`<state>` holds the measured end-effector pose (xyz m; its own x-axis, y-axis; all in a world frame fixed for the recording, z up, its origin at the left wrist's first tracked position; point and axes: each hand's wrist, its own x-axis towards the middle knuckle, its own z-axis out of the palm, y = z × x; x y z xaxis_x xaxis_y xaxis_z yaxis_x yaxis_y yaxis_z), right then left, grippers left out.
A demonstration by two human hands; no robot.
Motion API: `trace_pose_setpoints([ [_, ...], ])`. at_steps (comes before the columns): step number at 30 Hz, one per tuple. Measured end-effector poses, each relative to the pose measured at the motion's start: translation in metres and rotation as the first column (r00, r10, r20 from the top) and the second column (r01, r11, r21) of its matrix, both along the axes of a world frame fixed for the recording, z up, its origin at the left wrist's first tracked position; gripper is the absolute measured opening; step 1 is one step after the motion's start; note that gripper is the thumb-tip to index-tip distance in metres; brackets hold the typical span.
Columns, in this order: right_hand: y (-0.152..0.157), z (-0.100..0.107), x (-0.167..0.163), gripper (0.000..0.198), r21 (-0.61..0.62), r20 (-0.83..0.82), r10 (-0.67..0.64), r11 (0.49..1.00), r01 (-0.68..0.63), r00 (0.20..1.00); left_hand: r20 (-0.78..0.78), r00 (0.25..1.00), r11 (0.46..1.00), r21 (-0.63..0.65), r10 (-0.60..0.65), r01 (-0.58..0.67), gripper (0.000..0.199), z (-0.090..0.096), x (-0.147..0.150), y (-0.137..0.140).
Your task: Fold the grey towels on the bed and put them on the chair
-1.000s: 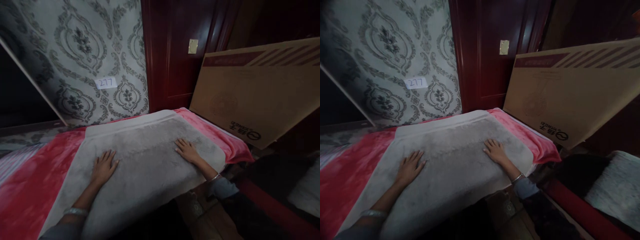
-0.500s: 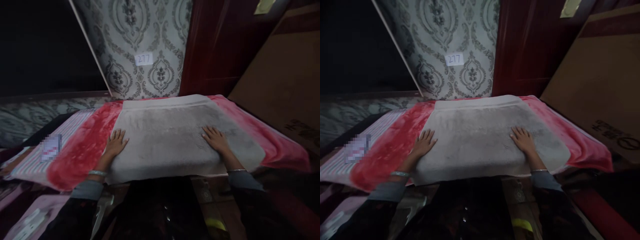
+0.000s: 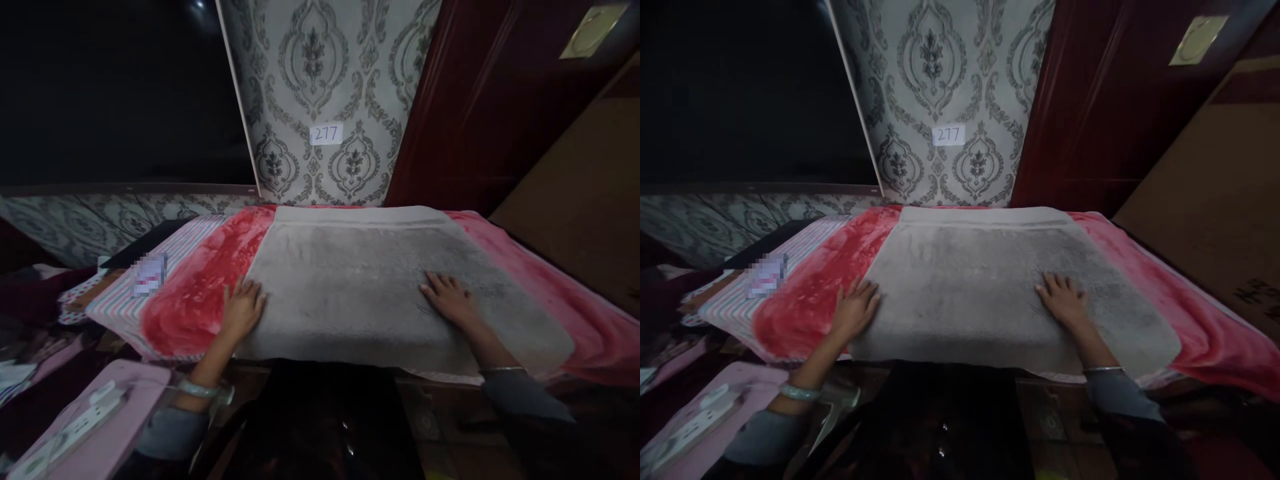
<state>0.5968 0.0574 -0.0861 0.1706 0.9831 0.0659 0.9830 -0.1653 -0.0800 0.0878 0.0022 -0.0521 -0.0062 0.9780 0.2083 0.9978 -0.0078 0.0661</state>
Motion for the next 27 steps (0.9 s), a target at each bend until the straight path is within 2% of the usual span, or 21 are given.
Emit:
trace_pose_setpoints([
  [1, -0.003, 0.006, -0.020, 0.064, 0.020, 0.000, 0.033, 0.999, -0.033, 0.999, 0.011, 0.999, 0.999, 0.008, -0.051, 0.051, 0.051, 0.003, 0.016, 0.004],
  [3, -0.009, 0.015, -0.066, 0.062, 0.038, -0.005, 0.182, 0.983, -0.182, 0.983, 0.054, 0.977, 0.978, -0.013, -0.205, 0.206, 0.053, 0.006, 0.053, 0.013],
  [5, -0.017, 0.018, -0.112, 0.059, 0.044, -0.031, 0.328, 0.944, -0.326, 0.944, 0.090, 0.925, 0.925, -0.053, -0.370, 0.376, 0.056, 0.003, 0.092, 0.019],
  [7, -0.024, 0.016, -0.147, 0.059, 0.022, -0.056, 0.436, 0.900, -0.436, 0.898, 0.098, 0.868, 0.866, -0.075, -0.487, 0.495, 0.059, -0.003, 0.124, 0.020],
  [9, -0.030, 0.011, -0.166, 0.058, 0.025, -0.067, 0.480, 0.877, -0.479, 0.875, 0.085, 0.843, 0.839, -0.088, -0.530, 0.537, 0.060, -0.011, 0.141, 0.017],
  [11, -0.034, 0.006, -0.168, 0.058, 0.046, -0.060, 0.482, 0.876, -0.480, 0.874, 0.071, 0.850, 0.845, -0.098, -0.522, 0.526, 0.061, -0.017, 0.142, 0.013],
  [14, -0.038, 0.001, -0.154, 0.058, 0.053, -0.046, 0.478, 0.878, -0.476, 0.877, 0.055, 0.885, 0.880, -0.100, -0.461, 0.465, 0.061, -0.020, 0.120, 0.009],
  [18, -0.043, -0.007, -0.112, 0.058, 0.064, -0.005, 0.406, 0.912, -0.405, 0.914, -0.022, 0.961, 0.959, -0.070, -0.277, 0.275, 0.059, -0.018, 0.066, 0.008],
  [21, -0.050, -0.019, -0.060, 0.059, 0.076, 0.050, 0.263, 0.961, -0.266, 0.964, -0.075, 0.993, 0.993, -0.075, -0.094, 0.089, 0.060, -0.014, 0.020, 0.009],
  [23, -0.055, -0.028, -0.018, 0.059, 0.099, 0.083, 0.136, 0.985, -0.144, 0.987, -0.075, 0.997, 0.994, -0.104, 0.006, -0.014, 0.062, -0.013, -0.006, 0.010],
  [27, -0.067, -0.035, 0.058, 0.060, 0.161, 0.090, -0.126, 0.981, 0.110, 0.988, -0.055, 0.995, 0.992, -0.091, 0.077, -0.082, 0.068, -0.017, -0.039, 0.016],
])
